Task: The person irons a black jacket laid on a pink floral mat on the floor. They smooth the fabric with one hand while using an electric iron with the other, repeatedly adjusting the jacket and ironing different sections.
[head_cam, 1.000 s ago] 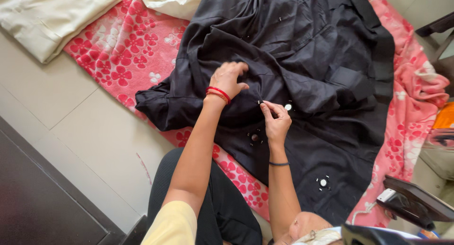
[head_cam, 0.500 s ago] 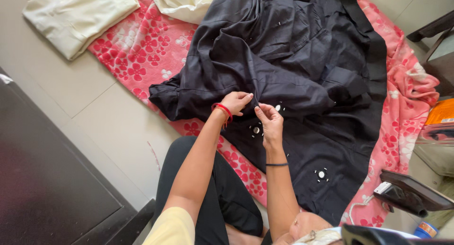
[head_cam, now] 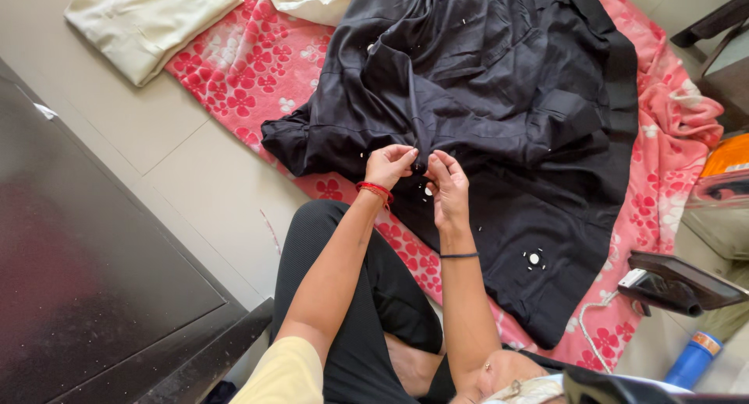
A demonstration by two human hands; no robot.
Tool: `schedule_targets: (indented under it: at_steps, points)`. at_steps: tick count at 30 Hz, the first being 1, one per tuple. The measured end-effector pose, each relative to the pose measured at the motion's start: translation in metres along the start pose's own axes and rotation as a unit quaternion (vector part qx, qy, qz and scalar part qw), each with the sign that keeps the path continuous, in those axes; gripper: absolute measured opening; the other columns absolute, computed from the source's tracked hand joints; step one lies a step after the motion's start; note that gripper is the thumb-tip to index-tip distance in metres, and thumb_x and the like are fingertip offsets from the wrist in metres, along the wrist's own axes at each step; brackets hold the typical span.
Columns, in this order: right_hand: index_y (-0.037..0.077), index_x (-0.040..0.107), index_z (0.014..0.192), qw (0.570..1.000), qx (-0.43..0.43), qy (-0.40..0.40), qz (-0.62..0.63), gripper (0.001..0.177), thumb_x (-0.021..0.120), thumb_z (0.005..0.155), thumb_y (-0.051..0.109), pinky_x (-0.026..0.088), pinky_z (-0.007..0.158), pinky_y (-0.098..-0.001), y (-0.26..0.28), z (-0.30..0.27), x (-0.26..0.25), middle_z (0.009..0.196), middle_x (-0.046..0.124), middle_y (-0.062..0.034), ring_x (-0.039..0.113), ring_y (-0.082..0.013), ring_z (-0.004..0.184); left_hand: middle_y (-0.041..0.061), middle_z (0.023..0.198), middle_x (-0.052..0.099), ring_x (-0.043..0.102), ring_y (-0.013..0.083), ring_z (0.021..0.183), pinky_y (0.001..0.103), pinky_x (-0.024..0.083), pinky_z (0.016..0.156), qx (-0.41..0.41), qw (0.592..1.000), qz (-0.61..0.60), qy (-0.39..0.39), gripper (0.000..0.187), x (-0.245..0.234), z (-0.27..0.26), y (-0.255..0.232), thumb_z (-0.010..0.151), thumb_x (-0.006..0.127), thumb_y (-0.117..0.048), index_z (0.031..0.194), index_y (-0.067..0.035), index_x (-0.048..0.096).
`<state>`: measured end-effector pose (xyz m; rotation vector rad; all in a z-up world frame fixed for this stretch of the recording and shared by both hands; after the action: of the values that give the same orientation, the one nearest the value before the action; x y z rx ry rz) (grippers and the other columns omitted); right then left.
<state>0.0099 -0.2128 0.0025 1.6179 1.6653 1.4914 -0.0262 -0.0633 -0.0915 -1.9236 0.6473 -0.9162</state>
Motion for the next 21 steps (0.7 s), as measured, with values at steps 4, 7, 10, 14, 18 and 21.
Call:
schedule_targets:
  at_steps: [4, 7, 10, 14, 18, 21]
  points:
    - [0.008, 0.065, 0.121, 0.998, -0.046, -0.009, -0.040, 0.036, 0.078, 0.088, 0.008, 0.046, 0.065, -0.0178, 0.011, 0.006, 0.004, 0.092, 0.072, 0.0024, 0.065, -0.0034, 0.076, 0.001, 0.087, 0.074, 0.067, 0.0077, 0.073, 0.024, 0.057, 0.066, 0.021, 1.000, 0.000, 0.002, 0.023, 0.001, 0.000, -0.012, 0.092, 0.077, -0.023, 0.103, -0.003, 0.076]
    - [0.008, 0.064, 0.119, 0.999, -0.046, -0.016, 0.010, 0.036, 0.079, 0.087, 0.005, 0.049, 0.067, -0.0193, 0.011, 0.012, 0.003, 0.090, 0.071, 0.0011, 0.064, -0.0052, 0.075, 0.001, 0.090, 0.074, 0.069, 0.0070, 0.076, 0.024, 0.060, 0.070, 0.033, 0.999, -0.036, 0.014, 0.022, 0.001, 0.005, -0.015, 0.095, 0.075, -0.022, 0.105, -0.003, 0.073]
    - [0.009, 0.064, 0.117, 0.998, -0.033, -0.024, 0.041, 0.034, 0.079, 0.087, 0.004, 0.050, 0.068, -0.0198, 0.006, 0.016, 0.001, 0.090, 0.071, 0.0012, 0.063, -0.0056, 0.074, 0.003, 0.092, 0.074, 0.071, 0.0104, 0.075, 0.026, 0.060, 0.071, 0.000, 0.993, -0.111, 0.038, 0.021, 0.003, 0.007, -0.007, 0.095, 0.073, -0.020, 0.108, -0.004, 0.071]
    - [0.012, 0.063, 0.113, 0.998, -0.023, -0.023, 0.062, 0.032, 0.080, 0.086, 0.004, 0.048, 0.067, -0.0203, 0.004, 0.022, 0.001, 0.090, 0.071, 0.0020, 0.061, -0.0054, 0.073, 0.002, 0.093, 0.073, 0.070, 0.0104, 0.076, 0.025, 0.058, 0.069, -0.035, 0.986, -0.152, 0.058, 0.020, 0.004, 0.009, -0.004, 0.096, 0.072, -0.018, 0.110, -0.004, 0.070]
    - [0.013, 0.062, 0.109, 0.997, -0.025, -0.016, 0.068, 0.030, 0.080, 0.087, 0.004, 0.049, 0.067, -0.0203, 0.005, 0.024, 0.003, 0.089, 0.070, 0.0023, 0.061, -0.0057, 0.072, 0.000, 0.089, 0.069, 0.067, 0.0091, 0.074, 0.025, 0.056, 0.067, -0.037, 0.982, -0.169, 0.074, 0.019, 0.006, 0.007, -0.009, 0.097, 0.070, -0.017, 0.111, -0.006, 0.065]
    - [0.013, 0.061, 0.108, 0.997, -0.036, -0.003, 0.074, 0.028, 0.079, 0.088, 0.003, 0.050, 0.067, -0.0206, 0.007, 0.024, 0.007, 0.088, 0.070, 0.0015, 0.063, -0.0067, 0.072, -0.001, 0.087, 0.067, 0.064, 0.0084, 0.073, 0.025, 0.056, 0.067, -0.041, 0.983, -0.162, 0.074, 0.017, 0.008, 0.005, -0.012, 0.098, 0.068, -0.017, 0.111, -0.007, 0.063]
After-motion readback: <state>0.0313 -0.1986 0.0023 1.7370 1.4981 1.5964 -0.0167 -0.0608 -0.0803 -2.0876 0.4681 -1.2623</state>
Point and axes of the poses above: each hand's wrist, its own z-axis towards the middle knuckle, its own x-axis out of the palm, y = z × x, the point moved 8 cm from there along z, towards the middle knuckle
